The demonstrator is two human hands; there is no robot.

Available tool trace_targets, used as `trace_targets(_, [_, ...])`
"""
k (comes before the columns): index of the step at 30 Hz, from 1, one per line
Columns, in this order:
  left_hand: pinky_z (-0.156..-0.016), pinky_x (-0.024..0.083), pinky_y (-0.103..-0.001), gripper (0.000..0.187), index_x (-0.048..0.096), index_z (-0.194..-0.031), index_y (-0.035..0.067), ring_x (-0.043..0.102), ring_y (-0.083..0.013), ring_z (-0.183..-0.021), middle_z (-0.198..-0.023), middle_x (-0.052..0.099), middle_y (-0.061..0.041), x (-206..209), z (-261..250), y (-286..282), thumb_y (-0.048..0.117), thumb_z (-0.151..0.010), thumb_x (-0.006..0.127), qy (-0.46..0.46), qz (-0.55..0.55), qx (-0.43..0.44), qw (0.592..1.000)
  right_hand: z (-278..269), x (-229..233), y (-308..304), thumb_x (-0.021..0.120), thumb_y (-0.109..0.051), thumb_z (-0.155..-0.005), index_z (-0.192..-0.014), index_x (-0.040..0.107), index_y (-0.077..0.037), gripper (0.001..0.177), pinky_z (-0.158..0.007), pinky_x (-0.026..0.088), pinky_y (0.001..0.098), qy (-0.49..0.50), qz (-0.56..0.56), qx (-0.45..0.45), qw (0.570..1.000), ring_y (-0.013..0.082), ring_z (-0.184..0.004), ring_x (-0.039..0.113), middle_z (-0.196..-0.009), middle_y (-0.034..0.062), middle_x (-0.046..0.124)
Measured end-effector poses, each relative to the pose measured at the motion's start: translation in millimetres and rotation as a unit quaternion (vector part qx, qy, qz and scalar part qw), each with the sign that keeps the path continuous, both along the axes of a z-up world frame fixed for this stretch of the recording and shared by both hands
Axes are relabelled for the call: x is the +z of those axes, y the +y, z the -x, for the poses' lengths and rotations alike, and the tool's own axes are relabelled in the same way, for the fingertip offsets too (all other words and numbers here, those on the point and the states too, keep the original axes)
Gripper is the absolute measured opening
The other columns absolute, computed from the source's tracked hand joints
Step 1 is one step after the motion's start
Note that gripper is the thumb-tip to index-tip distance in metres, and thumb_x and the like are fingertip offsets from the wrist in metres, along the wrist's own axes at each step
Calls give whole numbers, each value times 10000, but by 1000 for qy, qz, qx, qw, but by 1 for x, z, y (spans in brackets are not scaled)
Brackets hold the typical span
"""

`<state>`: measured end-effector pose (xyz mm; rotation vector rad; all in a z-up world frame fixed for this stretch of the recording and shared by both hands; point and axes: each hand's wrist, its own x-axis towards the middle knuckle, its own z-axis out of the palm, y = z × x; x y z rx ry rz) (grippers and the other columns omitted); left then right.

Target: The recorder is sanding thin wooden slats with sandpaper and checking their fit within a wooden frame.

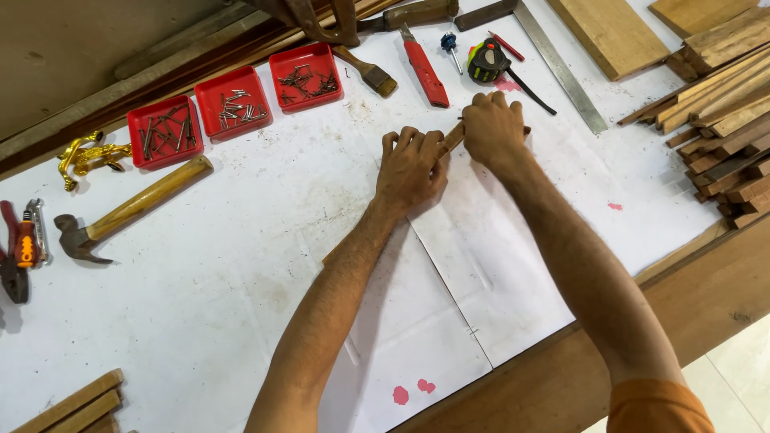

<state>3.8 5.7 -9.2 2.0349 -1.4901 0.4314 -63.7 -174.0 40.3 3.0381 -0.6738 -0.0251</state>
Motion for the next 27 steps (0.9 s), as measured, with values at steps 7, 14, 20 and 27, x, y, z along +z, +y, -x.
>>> trace_targets(7, [-960, 383, -448, 411, 598, -1208, 78, 592, -222, -1034, -927, 704, -61, 22, -6, 39, 98, -809, 695, 40, -40, -69, 996, 72, 28, -12, 700, -200, -973, -1256, 741, -199, 285, -1022, 455, 477, -99, -155, 64, 981, 265, -1185, 536, -1345, 44, 663])
trace_targets(14, [-949, 383, -420, 278, 686, -1081, 142, 586, -201, -1041, -944, 707, 3, 33, -1, 83, 173, -812, 750, 20, -72, -107, 991, 126, 21, 44, 736, -159, -846, -1241, 735, -361, 443, -1058, 380, 476, -113, 23, 317, 942, 208, -1246, 507, -1346, -19, 653])
trace_targets(20, [-903, 399, -379, 108, 800, -988, 171, 568, -160, -987, -994, 695, 31, 23, -9, 102, 184, -899, 741, 126, -84, -32, 988, 107, 2, 55, 709, -89, -905, -1259, 726, -312, 418, -1065, 352, 442, -100, -20, 311, 945, 170, -1219, 533, -1302, -84, 675])
trace_targets(27, [-943, 312, -393, 115, 812, -981, 178, 582, -120, -1003, -1024, 712, 43, 25, -1, 104, 230, -905, 743, 138, -70, -13, 988, 68, 3, 81, 693, -108, -971, -1262, 738, -262, 332, -1039, 334, 443, -118, -87, 321, 936, 170, -1175, 551, -1279, -70, 708])
